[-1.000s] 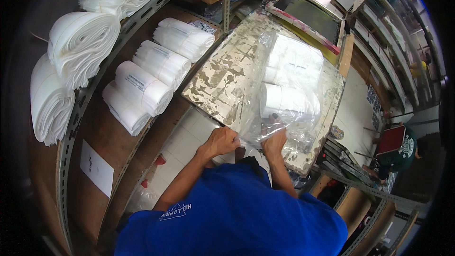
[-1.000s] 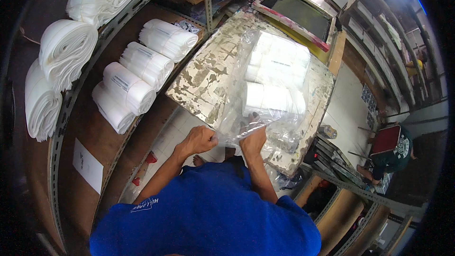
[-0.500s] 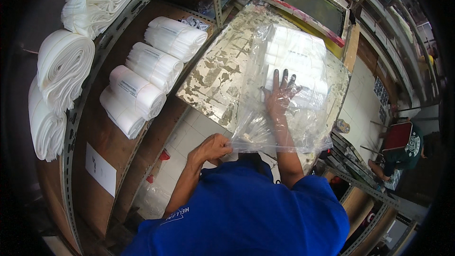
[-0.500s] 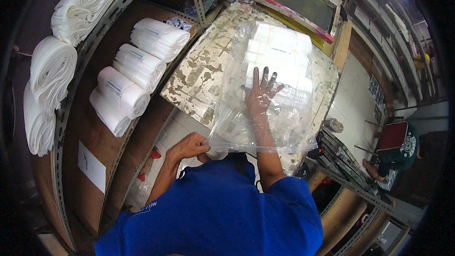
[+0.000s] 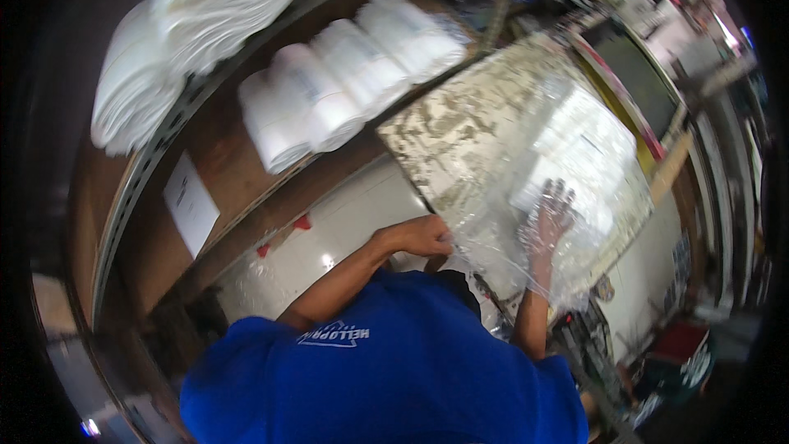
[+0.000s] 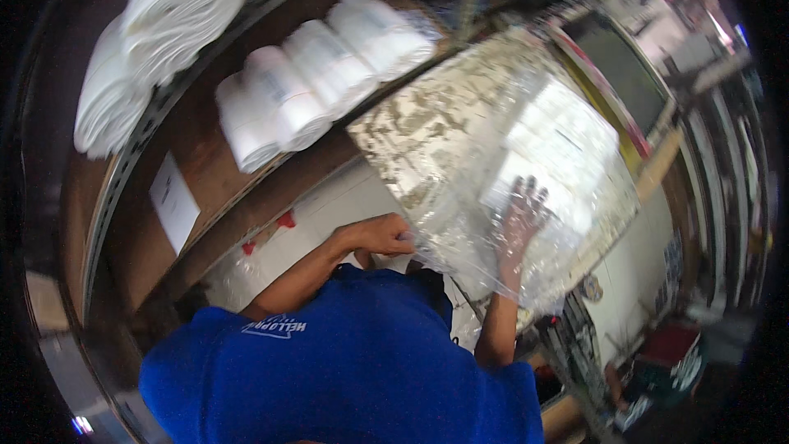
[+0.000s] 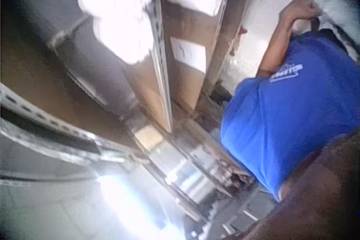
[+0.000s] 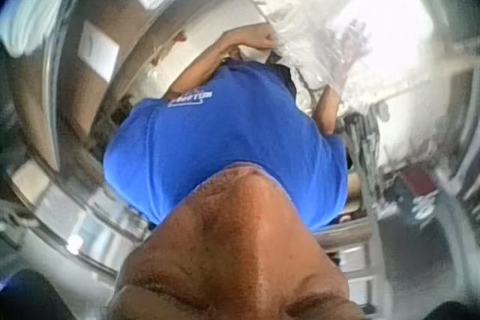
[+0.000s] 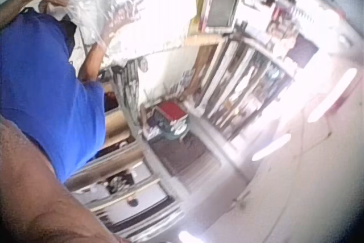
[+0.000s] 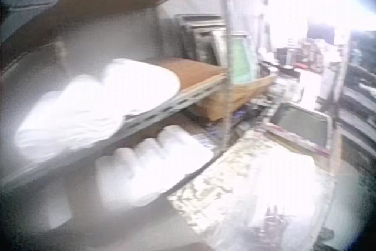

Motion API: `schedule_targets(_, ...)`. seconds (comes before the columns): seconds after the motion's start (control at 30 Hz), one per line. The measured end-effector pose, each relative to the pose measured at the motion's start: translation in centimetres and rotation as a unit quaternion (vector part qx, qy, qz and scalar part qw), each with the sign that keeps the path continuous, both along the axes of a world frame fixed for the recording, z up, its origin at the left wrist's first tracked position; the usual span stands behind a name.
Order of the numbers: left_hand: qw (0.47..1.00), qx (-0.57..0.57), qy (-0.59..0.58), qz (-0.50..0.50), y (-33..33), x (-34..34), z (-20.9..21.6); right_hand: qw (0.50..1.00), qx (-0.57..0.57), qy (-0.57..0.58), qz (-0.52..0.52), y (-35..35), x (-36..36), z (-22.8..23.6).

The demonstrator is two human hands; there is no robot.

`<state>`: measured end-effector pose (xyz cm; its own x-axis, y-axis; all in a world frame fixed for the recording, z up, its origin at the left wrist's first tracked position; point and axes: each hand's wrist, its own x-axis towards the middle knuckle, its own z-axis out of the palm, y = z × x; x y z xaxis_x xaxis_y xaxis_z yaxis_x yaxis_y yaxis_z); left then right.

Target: The person organizes printed white plastic bags by stacking them on a table, placing the stacks into a larger clear plastic bag, and then moving the filled bag to a shelf.

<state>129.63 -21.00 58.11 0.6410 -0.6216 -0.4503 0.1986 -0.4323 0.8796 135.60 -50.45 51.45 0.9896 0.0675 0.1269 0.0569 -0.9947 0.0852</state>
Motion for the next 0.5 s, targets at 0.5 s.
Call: schedule_targets(0.5, 0.586, 0.156, -0.329, 0.724, 24.4, -0.7, 0.6, 0.885, 0.312, 0.341, 0.051, 7.2, -13.6, 12.6)
